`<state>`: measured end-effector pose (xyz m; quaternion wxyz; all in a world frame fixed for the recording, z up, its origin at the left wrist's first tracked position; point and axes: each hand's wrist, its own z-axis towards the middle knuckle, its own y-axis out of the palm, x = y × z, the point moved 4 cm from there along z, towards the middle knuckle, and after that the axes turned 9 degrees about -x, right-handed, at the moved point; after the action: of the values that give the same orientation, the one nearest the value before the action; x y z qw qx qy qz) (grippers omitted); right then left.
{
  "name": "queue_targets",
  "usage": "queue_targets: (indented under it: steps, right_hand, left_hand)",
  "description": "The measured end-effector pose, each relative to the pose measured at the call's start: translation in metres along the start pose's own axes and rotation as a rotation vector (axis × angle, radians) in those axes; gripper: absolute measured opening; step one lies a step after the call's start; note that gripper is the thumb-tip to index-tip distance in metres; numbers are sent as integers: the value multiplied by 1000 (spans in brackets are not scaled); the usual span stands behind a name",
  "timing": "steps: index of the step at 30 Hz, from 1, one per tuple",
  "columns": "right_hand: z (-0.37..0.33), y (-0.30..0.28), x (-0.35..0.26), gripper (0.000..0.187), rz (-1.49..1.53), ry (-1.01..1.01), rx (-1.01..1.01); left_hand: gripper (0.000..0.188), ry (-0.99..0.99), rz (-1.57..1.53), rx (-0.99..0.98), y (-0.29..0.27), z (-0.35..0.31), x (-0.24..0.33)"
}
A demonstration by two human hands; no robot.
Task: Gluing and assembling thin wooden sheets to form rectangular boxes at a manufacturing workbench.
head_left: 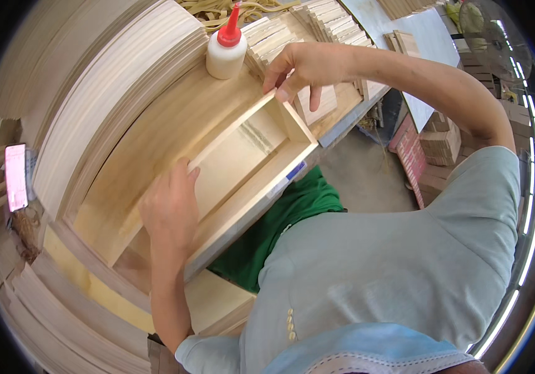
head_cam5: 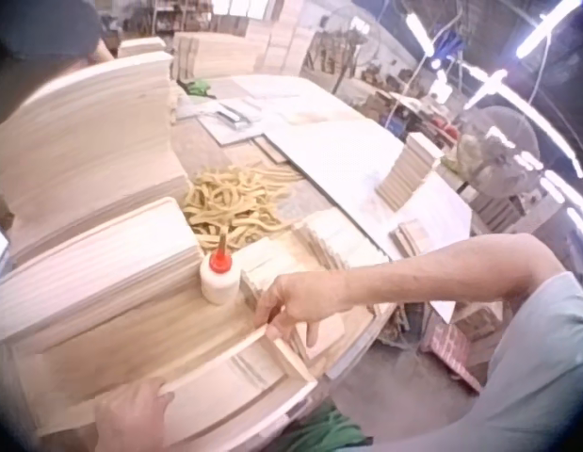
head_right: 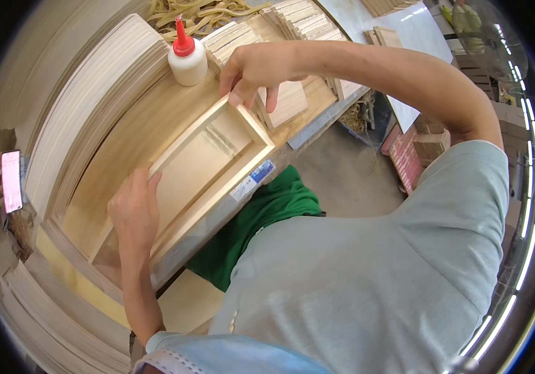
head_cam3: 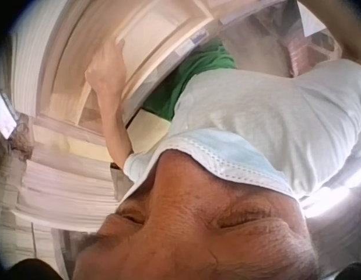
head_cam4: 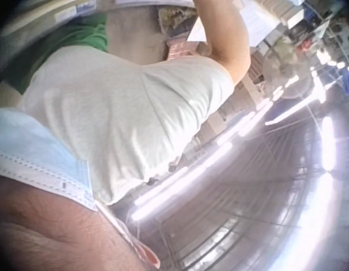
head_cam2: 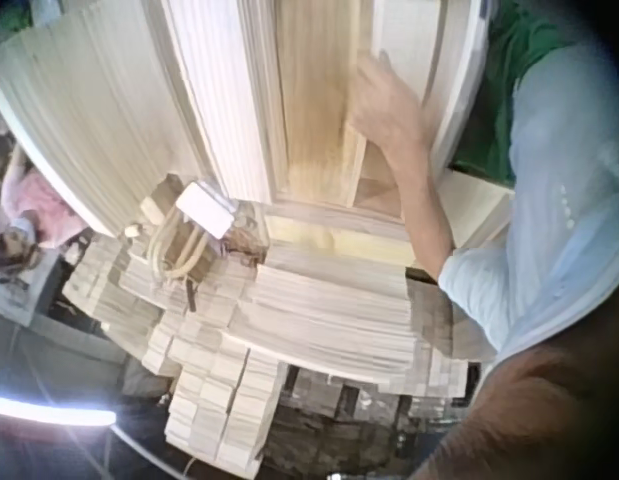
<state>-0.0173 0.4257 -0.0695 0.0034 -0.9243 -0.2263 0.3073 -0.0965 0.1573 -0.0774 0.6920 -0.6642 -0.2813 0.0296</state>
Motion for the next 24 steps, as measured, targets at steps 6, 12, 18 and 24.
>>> queue_targets:
  steps: [6,12,18,24]
  right_hand:
    - [-24,25,38,54,134,-344,127]
    - [-31,66,82,95,409,-611,98]
    - [-33,96,94,108,425,-676,-3]
    - [-33,109,103,112,426,-716,58]
  left_hand:
    - [22,37,29,84,-9,-18,26]
    - [33,68,145,176,-11,-53,59]
    - [41,43,83,113,-10,-66,73]
    - [61,-9,-161,-180,-15,-7,123]
